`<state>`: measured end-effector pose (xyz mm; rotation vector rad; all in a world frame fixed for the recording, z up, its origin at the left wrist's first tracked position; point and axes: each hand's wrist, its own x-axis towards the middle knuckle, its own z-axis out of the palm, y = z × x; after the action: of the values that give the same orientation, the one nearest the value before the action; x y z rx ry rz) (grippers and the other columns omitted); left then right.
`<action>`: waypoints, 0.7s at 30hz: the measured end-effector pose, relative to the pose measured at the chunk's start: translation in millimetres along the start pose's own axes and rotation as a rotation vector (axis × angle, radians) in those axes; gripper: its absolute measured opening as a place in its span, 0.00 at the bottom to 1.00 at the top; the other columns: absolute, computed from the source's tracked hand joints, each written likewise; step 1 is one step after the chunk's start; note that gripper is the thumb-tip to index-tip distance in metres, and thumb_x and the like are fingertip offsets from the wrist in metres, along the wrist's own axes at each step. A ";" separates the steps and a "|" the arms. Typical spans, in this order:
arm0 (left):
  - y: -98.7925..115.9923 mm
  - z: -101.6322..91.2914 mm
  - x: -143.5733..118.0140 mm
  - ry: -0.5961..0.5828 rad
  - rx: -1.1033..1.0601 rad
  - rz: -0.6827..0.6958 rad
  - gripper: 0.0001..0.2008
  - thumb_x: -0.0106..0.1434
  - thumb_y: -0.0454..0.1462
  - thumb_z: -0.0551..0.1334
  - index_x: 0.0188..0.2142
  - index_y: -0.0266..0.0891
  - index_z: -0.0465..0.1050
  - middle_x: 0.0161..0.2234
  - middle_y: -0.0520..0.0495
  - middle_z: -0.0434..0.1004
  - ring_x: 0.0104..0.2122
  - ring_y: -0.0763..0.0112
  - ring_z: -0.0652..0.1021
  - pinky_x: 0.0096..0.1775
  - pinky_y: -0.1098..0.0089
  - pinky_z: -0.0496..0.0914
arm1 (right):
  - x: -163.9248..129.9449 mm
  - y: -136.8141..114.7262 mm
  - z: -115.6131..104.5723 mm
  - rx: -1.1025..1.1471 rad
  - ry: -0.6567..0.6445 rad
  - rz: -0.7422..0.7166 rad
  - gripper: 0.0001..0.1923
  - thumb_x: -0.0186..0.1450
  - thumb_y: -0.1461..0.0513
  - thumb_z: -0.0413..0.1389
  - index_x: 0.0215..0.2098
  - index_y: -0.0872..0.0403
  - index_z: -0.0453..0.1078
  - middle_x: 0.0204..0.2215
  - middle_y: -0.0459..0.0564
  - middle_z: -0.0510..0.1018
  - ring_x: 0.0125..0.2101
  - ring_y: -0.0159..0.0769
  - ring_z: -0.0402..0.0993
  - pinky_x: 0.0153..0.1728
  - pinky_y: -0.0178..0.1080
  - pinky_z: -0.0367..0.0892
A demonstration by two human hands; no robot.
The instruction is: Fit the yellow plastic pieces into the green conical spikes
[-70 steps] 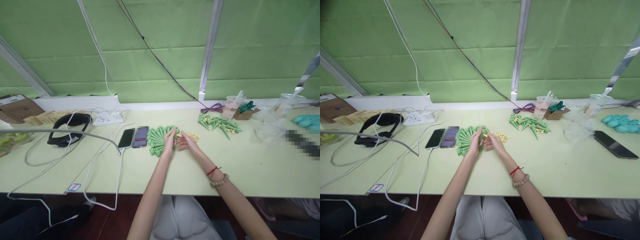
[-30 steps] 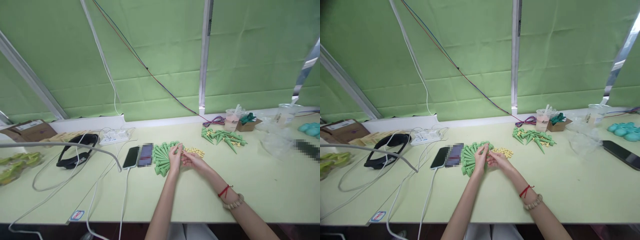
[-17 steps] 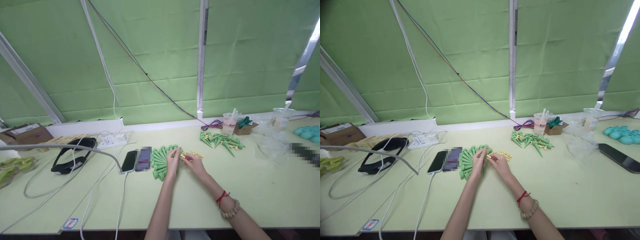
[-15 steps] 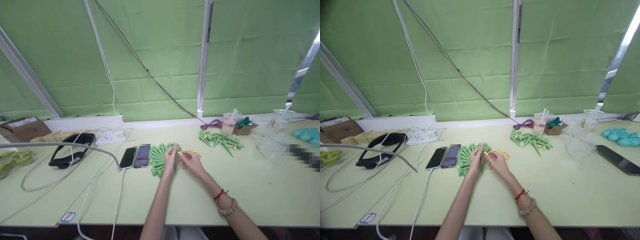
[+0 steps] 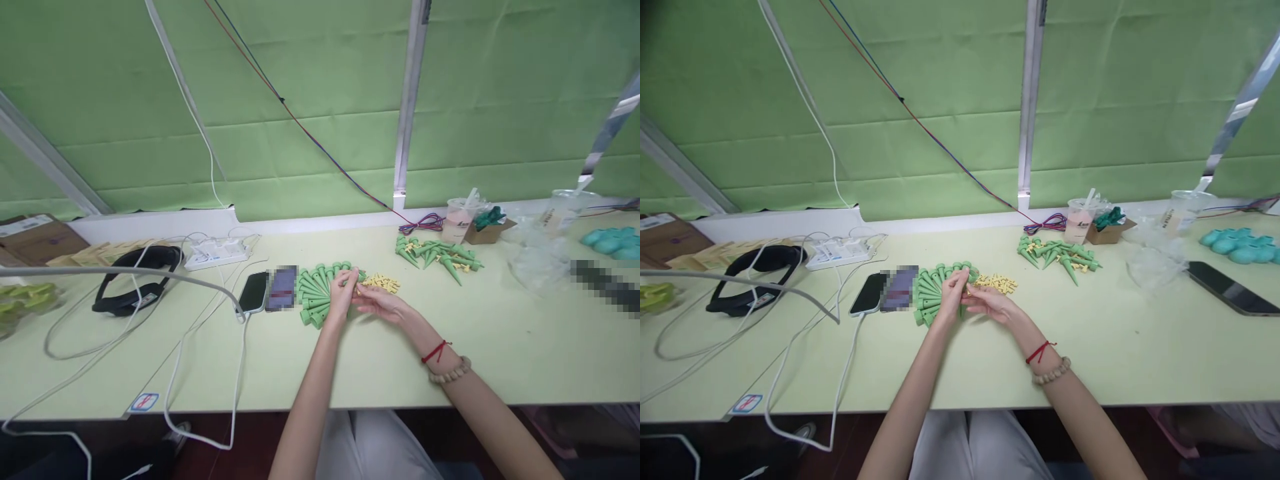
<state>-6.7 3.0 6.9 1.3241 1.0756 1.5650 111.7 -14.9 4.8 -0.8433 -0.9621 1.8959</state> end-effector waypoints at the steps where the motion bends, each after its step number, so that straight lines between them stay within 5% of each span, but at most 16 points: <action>1: -0.4 0.0 -0.5 -0.039 0.019 0.024 0.15 0.53 0.47 0.63 0.24 0.38 0.77 0.31 0.46 0.72 0.34 0.70 0.72 0.34 0.71 0.66 | 0.8 0.0 -1.2 -0.037 0.020 -0.007 0.05 0.56 0.63 0.61 0.28 0.57 0.71 0.30 0.49 0.78 0.30 0.31 0.77 0.28 0.29 0.72; 4: -1.7 0.6 -3.3 -0.073 0.167 0.071 0.13 0.53 0.46 0.64 0.30 0.40 0.79 0.35 0.45 0.70 0.34 0.69 0.71 0.30 0.71 0.65 | 3.3 2.3 -6.0 -0.232 0.161 -0.129 0.12 0.50 0.63 0.64 0.21 0.55 0.63 0.23 0.46 0.76 0.28 0.34 0.76 0.24 0.31 0.71; 7: -2.9 2.1 -5.4 -0.002 0.347 0.118 0.13 0.51 0.45 0.66 0.35 0.42 0.79 0.36 0.45 0.69 0.34 0.68 0.72 0.32 0.69 0.65 | 4.4 6.2 -7.0 -0.492 0.359 -0.431 0.17 0.48 0.61 0.64 0.18 0.53 0.57 0.17 0.42 0.70 0.24 0.34 0.74 0.23 0.33 0.70; 9: -3.5 3.1 -5.3 0.058 0.346 0.122 0.14 0.53 0.46 0.65 0.35 0.41 0.78 0.35 0.45 0.70 0.36 0.67 0.72 0.35 0.68 0.66 | 4.1 6.9 -3.7 -0.536 0.393 -0.511 0.16 0.49 0.59 0.63 0.19 0.52 0.58 0.18 0.42 0.70 0.23 0.33 0.73 0.23 0.34 0.70; 16: -5.7 3.8 -0.8 0.049 0.092 0.074 0.16 0.55 0.48 0.62 0.37 0.41 0.78 0.39 0.43 0.72 0.39 0.66 0.73 0.38 0.67 0.69 | 1.6 0.5 5.3 -0.051 0.089 -0.053 0.20 0.63 0.48 0.50 0.32 0.57 0.68 0.23 0.50 0.76 0.23 0.34 0.75 0.24 0.36 0.74; 21: -6.3 2.1 1.0 0.007 0.041 0.037 0.16 0.51 0.48 0.65 0.36 0.41 0.79 0.37 0.44 0.70 0.38 0.68 0.74 0.35 0.70 0.69 | 0.7 0.7 -1.4 0.067 -0.018 -0.023 0.09 0.63 0.60 0.54 0.32 0.57 0.72 0.27 0.48 0.78 0.24 0.27 0.74 0.28 0.31 0.74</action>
<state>-4.4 6.2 1.5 1.3736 1.0985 1.5833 112.3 -14.1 3.4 -0.7740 -0.9098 1.9083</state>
